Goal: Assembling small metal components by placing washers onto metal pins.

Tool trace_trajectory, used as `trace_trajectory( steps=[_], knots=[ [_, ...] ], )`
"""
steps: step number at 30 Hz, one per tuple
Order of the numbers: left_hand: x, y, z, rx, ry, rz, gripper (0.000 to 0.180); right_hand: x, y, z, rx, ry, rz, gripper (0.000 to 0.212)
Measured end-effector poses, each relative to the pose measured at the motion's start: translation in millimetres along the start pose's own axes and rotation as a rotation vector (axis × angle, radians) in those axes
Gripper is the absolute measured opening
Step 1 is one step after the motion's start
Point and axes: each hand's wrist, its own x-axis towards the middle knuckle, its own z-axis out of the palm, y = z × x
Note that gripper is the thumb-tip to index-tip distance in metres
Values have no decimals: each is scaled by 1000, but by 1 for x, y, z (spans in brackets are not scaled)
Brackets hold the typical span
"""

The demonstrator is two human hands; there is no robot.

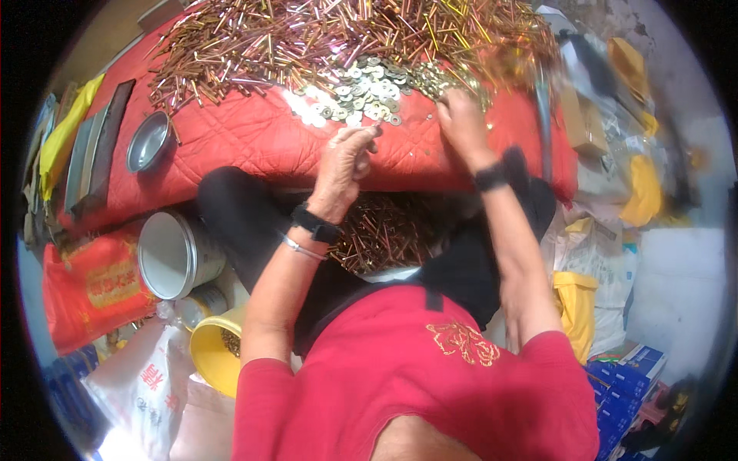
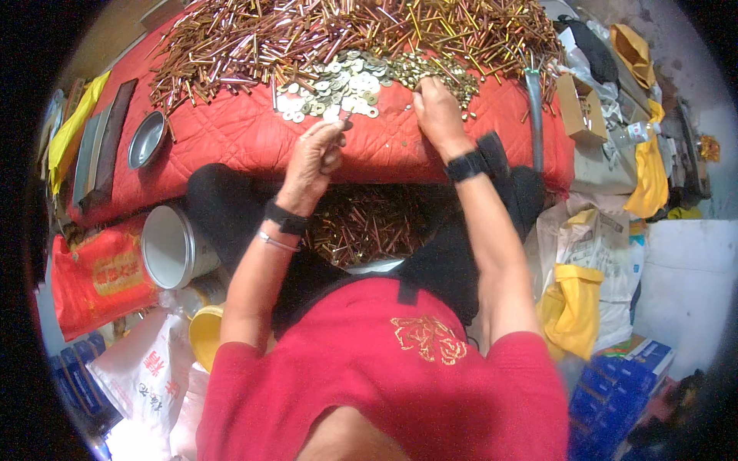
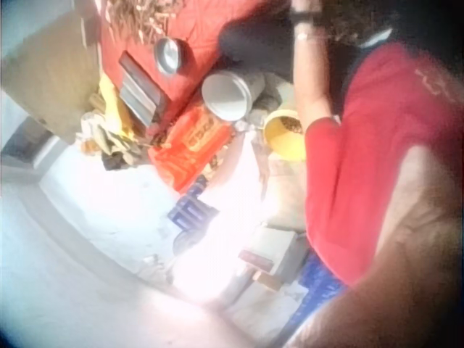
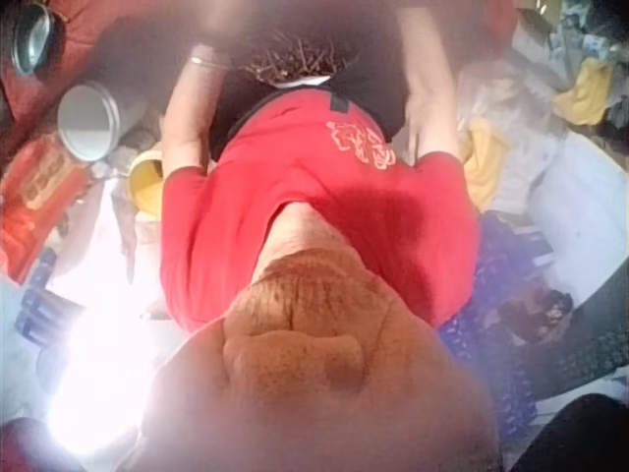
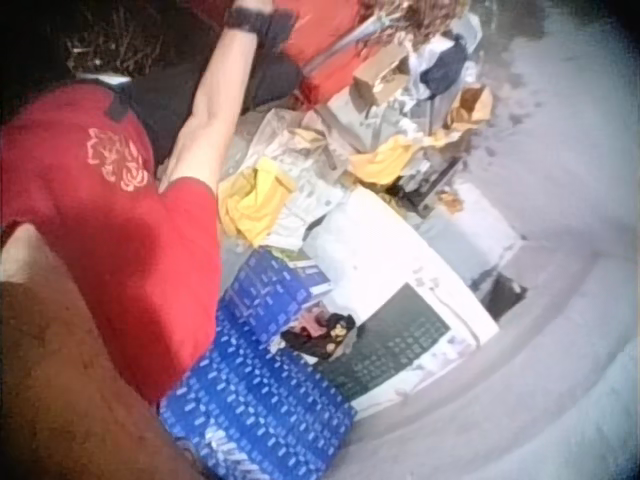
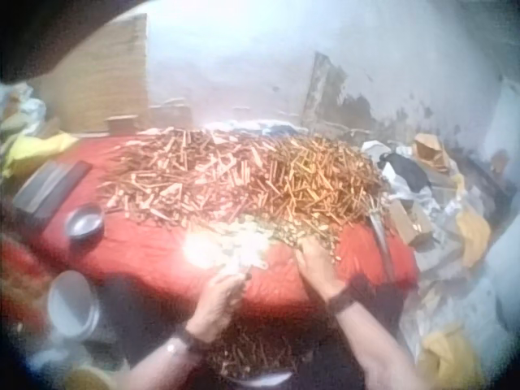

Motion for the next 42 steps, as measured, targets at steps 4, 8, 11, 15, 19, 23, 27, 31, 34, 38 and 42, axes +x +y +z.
trace_trajectory(
  steps=[4, 8, 11, 15, 19, 23, 27, 31, 34, 38, 42],
  knots=[
    [-3, -11, 7, 48, -45, -39, 17, -23, -60, -17, 1005, -177, 484, 10],
    [2, -22, 1, 109, -53, -67, 19, -30, -50, 6, 999, -96, 619, 8],
    [5, -17, 0, 88, -20, -80, 18, -25, -41, 10, 1082, -115, 662, 9],
    [5, -10, -9, 72, -46, -126, 17, -25, -69, -1, 1109, -197, 524, 12],
    [-1, -6, -11, 122, -96, -110, 16, -29, -72, -3, 1027, -149, 395, 12],
    [-5, -6, -8, 156, -110, -81, 16, -27, -68, -10, 936, -186, 260, 13],
    [-4, -2, -11, 181, -156, -80, 15, -23, -74, -21, 968, -224, 273, 13],
    [-5, 0, -9, 177, -161, -75, 15, -20, -82, -28, 1006, -223, 308, 18],
    [-6, 2, -13, 177, -184, -87, 16, -20, -89, -32, 955, -247, 316, 24],
    [-8, 9, -15, 190, -232, -140, 17, -18, -96, -38, 875, -274, 278, 29],
    [-1, 12, -27, -72, -381, -392, 19, -12, -107, -53, 666, -279, 17, 30]
  ],
)
